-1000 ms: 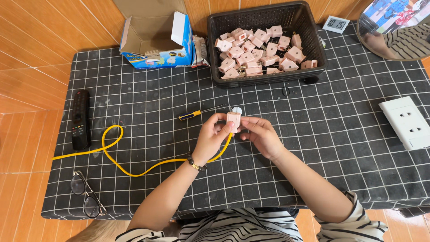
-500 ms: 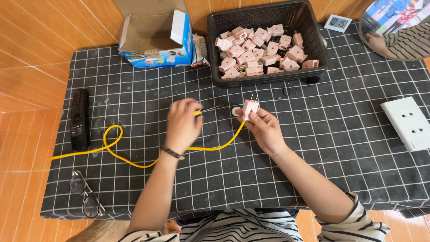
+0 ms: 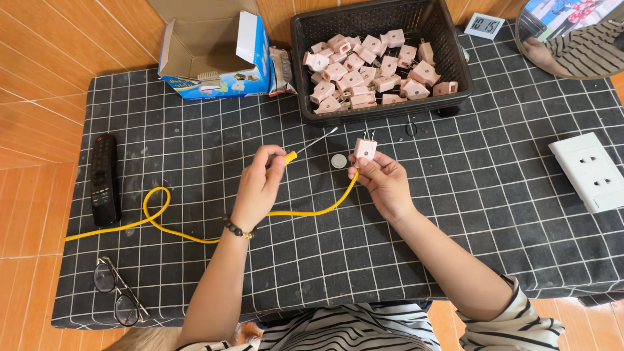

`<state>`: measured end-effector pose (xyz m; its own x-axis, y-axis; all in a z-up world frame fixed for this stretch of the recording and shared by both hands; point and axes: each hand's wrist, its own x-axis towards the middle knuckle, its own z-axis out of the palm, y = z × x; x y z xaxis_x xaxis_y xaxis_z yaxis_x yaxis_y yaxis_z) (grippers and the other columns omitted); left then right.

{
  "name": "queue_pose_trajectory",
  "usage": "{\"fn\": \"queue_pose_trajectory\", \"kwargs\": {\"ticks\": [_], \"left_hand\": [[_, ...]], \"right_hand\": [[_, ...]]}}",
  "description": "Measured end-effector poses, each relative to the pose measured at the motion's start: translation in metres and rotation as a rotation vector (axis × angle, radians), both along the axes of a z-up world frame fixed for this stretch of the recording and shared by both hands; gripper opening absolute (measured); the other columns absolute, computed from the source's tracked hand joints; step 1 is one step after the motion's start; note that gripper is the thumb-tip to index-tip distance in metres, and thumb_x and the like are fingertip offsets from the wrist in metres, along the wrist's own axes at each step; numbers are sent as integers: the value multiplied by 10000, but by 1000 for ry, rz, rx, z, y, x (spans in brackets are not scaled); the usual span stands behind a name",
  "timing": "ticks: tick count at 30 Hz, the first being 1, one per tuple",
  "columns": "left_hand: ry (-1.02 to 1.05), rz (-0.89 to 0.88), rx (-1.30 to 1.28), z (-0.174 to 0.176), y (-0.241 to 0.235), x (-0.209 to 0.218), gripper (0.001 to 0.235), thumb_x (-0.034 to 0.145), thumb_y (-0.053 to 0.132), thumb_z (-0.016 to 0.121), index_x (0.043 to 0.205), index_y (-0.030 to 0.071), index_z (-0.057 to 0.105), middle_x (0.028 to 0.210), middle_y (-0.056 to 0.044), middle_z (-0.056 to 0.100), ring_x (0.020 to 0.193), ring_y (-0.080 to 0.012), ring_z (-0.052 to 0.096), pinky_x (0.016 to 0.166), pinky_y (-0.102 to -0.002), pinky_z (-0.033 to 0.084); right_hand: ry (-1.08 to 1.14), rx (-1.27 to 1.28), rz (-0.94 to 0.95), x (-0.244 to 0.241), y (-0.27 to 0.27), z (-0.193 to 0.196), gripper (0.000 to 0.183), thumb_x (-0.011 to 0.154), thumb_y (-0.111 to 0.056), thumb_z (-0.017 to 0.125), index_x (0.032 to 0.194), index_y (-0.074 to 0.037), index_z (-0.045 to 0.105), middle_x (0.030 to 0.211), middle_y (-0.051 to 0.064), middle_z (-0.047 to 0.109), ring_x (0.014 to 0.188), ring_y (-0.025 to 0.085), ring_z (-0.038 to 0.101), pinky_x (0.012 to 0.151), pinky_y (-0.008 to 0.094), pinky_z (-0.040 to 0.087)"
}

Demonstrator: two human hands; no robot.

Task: The person disassembles a pink electrical plug, inserts the ends of a yellow cable into the internal terminals, and secures them with a screwdriver. They then reassemble the plug housing and test the connection by plugging it into a white power strip.

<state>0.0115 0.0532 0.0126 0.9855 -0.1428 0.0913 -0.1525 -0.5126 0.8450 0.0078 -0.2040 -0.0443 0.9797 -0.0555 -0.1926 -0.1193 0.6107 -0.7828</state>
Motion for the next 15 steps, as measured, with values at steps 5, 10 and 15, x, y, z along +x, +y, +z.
{"fn": "queue_pose_trajectory", "kwargs": {"ticks": [5, 10, 15], "left_hand": [[-116, -19, -174, -5, -12, -5, 228, 1011, 214, 695, 1201, 102, 639, 864, -123, 719, 745, -215, 689, 686, -325, 590], [-312, -71, -164, -12, -23, -14, 201, 979, 173, 740, 1156, 87, 702, 916, -139, 772, 717, -253, 729, 621, -323, 579], [-451, -104, -64, -23, -26, -21, 221, 929, 192, 794, 1130, 106, 762, 904, -99, 802, 727, -272, 766, 590, -309, 599]], "right_hand": [[-22, -31, -18, 3, -3, -12, 255, 918, -2, 734, 1142, 91, 656, 1055, 257, 760, 839, 297, 795, 798, 400, 685], [-40, -23, -29, 5, -5, -15, 248, 902, 6, 752, 1121, 78, 662, 1045, 249, 758, 824, 311, 795, 776, 405, 689], [-61, -43, -27, 0, -2, 0, 188, 886, 29, 768, 1049, 62, 681, 951, 191, 769, 786, 277, 798, 730, 339, 690]]}}
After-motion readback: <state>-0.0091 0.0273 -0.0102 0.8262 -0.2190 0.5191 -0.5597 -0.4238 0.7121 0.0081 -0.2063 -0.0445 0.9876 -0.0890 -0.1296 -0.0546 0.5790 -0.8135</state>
